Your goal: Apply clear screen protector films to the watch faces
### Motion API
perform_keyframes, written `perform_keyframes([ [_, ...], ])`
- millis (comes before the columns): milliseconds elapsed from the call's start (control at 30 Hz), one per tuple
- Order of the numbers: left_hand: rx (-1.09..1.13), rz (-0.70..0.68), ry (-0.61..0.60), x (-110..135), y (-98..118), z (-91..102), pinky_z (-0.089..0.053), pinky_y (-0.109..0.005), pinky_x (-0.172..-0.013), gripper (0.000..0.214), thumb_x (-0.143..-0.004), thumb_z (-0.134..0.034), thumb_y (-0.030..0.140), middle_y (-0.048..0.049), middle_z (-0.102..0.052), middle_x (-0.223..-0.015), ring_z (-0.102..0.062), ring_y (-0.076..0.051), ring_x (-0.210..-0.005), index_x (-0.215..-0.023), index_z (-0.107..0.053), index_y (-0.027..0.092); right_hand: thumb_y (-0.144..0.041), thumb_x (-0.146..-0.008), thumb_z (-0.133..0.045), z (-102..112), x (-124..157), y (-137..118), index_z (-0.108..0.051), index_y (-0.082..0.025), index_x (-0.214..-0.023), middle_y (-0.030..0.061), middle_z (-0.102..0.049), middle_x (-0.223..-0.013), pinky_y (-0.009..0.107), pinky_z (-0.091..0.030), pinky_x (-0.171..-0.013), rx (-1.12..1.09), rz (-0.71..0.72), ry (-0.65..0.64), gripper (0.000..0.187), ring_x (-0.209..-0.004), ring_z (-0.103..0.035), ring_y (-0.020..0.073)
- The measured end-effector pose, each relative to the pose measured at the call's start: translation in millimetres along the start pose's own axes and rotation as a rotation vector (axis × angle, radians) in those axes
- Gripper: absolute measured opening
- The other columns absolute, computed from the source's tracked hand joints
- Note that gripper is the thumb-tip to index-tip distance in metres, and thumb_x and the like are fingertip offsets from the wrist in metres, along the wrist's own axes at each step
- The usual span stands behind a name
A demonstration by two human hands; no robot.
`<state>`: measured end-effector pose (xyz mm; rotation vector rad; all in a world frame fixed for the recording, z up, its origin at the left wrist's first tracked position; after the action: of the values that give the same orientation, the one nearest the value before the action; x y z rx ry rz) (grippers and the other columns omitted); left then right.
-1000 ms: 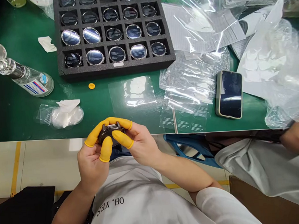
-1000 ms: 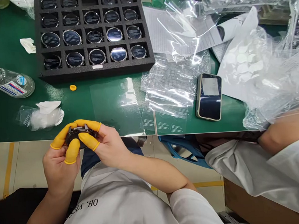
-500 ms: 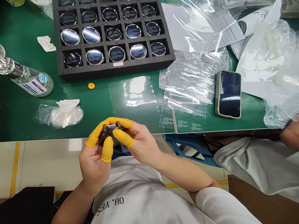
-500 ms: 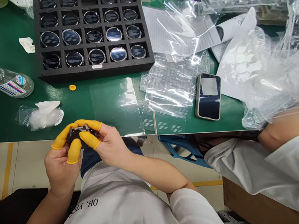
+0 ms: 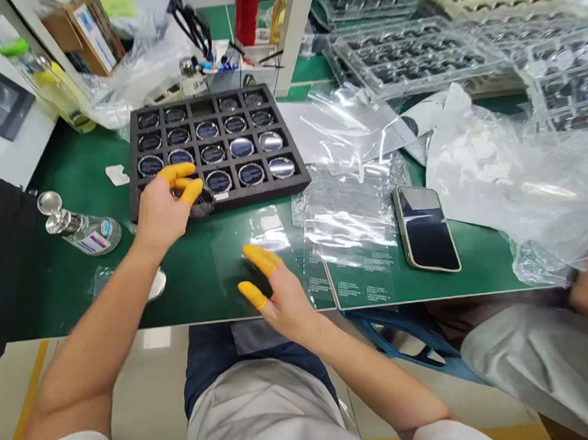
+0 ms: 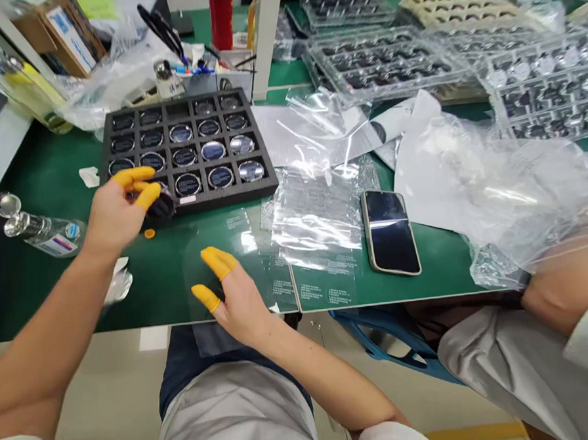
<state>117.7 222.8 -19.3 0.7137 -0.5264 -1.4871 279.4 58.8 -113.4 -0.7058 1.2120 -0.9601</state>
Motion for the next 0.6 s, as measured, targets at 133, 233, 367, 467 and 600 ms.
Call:
perform_keyframes([
  [133, -0.19, -0.096, 0.096, -129, 20, -27.5, -0.045, -0.034, -0.099, 0.022, -0.075, -0.074, 0.011, -0.0052, -0.07, -0.087, -0.064, -0.022, -0.094, -0.095, -0.07, 0.016, -0.027, -0.098, -0.06, -2, 3, 6, -0.045, -0.02, -0.151, 0.0177, -0.065, -0.134, 0.041, -0.058, -0.105, -0.002, 0.017, -0.004, 0.055, -0.129, -0.064, 0.0251],
  [233, -0.246, 0.042, 0.164, -200, 7, -46.4, -0.044, -0.032, -0.098, 0.015, -0.079, -0.069, 0.008, -0.0042, -0.071, -0.087, -0.065, -0.02, -0.1, -0.092, -0.064, 0.015, -0.029, -0.097, -0.061, -2, 4, 9, -0.047, -0.021, -0.148, 0.0165, -0.066, -0.133, 0.041, -0.059, -0.104, -0.06, -0.004, -0.01, 0.054, -0.126, -0.066, 0.0254],
  [367, -0.287, 0.161, 0.104, -241, -12, -61.9, -0.046, -0.028, -0.088, 0.005, -0.091, -0.061, 0.018, 0.0046, -0.061, -0.066, -0.066, -0.014, -0.083, -0.091, -0.063, 0.013, -0.038, -0.095, -0.062, 0, 4, 14, -0.043, -0.022, -0.149, 0.0172, -0.066, -0.132, 0.041, -0.061, -0.101, -0.113, 0.009, -0.016, 0.059, -0.124, -0.067, 0.0274],
  [467, -0.362, 0.188, -0.041, -248, -15, -66.7, -0.047, -0.024, -0.082, 0.011, -0.093, -0.061, 0.022, 0.0082, -0.049, -0.051, -0.059, -0.011, -0.067, -0.088, -0.067, 0.014, -0.044, -0.094, -0.062, -1, 4, 16, -0.043, -0.019, -0.148, 0.0178, -0.068, -0.129, 0.042, -0.061, -0.1, -0.122, 0.055, -0.017, 0.063, -0.121, -0.068, 0.0287],
  [600, -0.465, 0.159, -0.123, -254, -7, -65.1, -0.041, -0.02, -0.107, 0.005, -0.088, -0.071, 0.018, 0.0092, -0.06, -0.068, -0.061, -0.007, -0.095, -0.092, -0.073, 0.02, -0.045, -0.093, -0.064, -4, 8, 19, -0.047, -0.015, -0.145, 0.0183, -0.069, -0.126, 0.04, -0.062, -0.099, -0.108, 0.098, 0.019, 0.062, -0.118, -0.069, 0.0274],
])
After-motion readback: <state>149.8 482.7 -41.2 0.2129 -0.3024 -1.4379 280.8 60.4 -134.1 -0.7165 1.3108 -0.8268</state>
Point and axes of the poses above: each hand's wrist, its own x-axis away from the middle knuckle, its own z-axis out of the back of the hand, y = z × x, the point moved 8 cm from there along -x, towards the middle knuckle
